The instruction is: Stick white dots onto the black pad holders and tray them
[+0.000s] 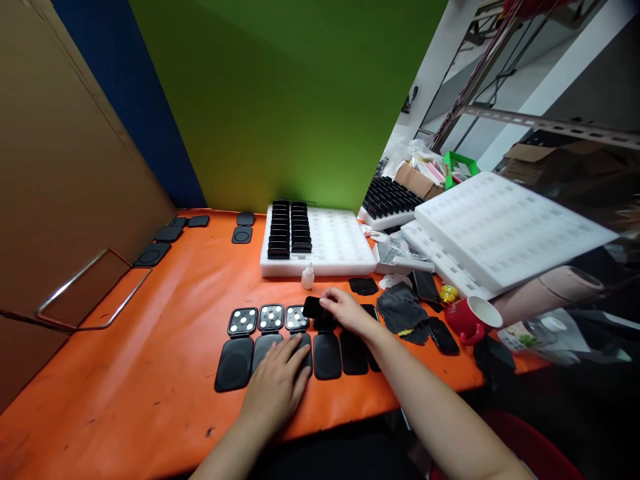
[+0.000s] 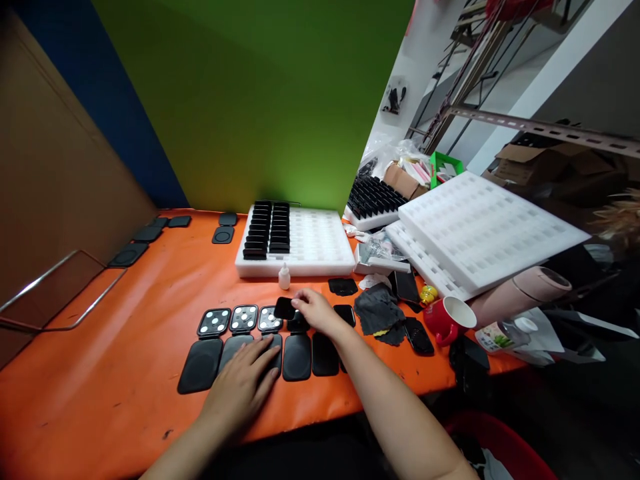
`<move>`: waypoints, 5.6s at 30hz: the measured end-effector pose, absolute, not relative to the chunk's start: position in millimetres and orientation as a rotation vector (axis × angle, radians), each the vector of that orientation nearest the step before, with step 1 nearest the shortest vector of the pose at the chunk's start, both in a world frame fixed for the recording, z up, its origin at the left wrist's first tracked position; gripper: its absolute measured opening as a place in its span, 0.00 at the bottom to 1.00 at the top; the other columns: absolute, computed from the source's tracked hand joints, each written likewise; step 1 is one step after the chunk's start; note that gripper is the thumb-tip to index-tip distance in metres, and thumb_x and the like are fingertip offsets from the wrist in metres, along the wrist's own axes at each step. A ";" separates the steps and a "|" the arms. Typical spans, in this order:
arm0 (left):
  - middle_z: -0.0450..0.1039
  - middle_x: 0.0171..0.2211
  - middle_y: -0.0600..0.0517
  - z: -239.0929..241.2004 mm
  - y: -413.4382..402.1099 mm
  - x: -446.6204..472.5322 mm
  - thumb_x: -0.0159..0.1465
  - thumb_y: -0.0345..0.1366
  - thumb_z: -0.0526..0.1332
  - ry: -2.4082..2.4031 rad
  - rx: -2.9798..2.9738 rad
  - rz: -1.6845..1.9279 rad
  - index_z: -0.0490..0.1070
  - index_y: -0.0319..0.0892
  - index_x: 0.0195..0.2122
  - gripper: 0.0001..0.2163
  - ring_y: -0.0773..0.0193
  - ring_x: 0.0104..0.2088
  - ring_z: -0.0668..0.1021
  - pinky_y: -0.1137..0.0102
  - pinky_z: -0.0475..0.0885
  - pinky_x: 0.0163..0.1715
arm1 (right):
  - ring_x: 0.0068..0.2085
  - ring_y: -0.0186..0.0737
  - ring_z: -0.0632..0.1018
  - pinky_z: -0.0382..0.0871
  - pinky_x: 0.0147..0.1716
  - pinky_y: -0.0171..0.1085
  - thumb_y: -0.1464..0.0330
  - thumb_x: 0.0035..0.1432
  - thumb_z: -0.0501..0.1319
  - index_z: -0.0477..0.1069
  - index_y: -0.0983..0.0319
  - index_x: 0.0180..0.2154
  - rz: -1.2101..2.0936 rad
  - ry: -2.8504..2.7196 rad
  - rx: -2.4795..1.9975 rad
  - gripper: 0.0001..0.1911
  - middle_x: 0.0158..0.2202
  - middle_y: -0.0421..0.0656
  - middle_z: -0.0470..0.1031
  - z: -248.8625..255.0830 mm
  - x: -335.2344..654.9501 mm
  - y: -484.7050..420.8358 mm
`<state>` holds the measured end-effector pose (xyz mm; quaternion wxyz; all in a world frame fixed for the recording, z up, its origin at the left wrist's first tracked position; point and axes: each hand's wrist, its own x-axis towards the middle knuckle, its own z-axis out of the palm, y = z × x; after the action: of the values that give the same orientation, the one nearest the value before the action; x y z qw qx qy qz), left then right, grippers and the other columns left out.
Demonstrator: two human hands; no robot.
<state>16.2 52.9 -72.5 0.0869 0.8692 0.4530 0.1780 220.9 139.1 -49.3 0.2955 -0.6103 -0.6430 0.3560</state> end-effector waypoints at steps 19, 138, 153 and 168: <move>0.64 0.54 0.52 -68.6 51.5 16.5 0.60 0.36 0.53 1.360 2.518 0.565 0.64 0.50 0.51 0.17 0.54 0.53 0.67 0.53 0.62 0.52 | 0.26 0.32 0.67 0.61 0.28 0.31 0.67 0.55 0.53 0.64 0.62 0.29 1.226 -1.988 -1.419 0.06 0.25 0.38 0.66 -59.6 196.0 159.4; 0.51 0.60 0.42 -89.1 37.4 -20.5 0.60 0.51 0.48 1.425 2.858 0.336 0.45 0.37 0.61 0.33 0.50 0.58 0.59 0.56 0.57 0.54 | 0.43 0.42 0.72 0.62 0.41 0.36 0.68 0.56 0.52 0.71 0.62 0.40 0.878 -1.986 -1.761 0.13 0.42 0.47 0.73 -41.6 182.4 129.3; 0.49 0.61 0.43 -90.4 31.2 -5.7 0.60 0.49 0.49 1.570 2.740 0.311 0.47 0.46 0.61 0.29 0.49 0.59 0.56 0.52 0.59 0.52 | 0.48 0.45 0.67 0.57 0.46 0.38 0.68 0.59 0.49 0.69 0.60 0.44 0.493 -1.993 -2.092 0.14 0.45 0.49 0.68 -28.8 257.9 144.7; 0.62 0.56 0.49 -83.1 44.2 -25.9 0.60 0.43 0.51 1.520 2.700 0.468 0.60 0.46 0.55 0.22 0.53 0.55 0.65 0.55 0.63 0.52 | 0.46 0.46 0.69 0.59 0.44 0.36 0.64 0.44 0.65 0.69 0.64 0.41 0.541 -2.014 -2.155 0.20 0.45 0.49 0.65 -35.2 330.1 174.6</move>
<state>-25.9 44.2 -83.1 0.0039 0.8616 0.4851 0.1493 330.1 174.6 -35.2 0.0713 -0.7167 -0.6700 0.1801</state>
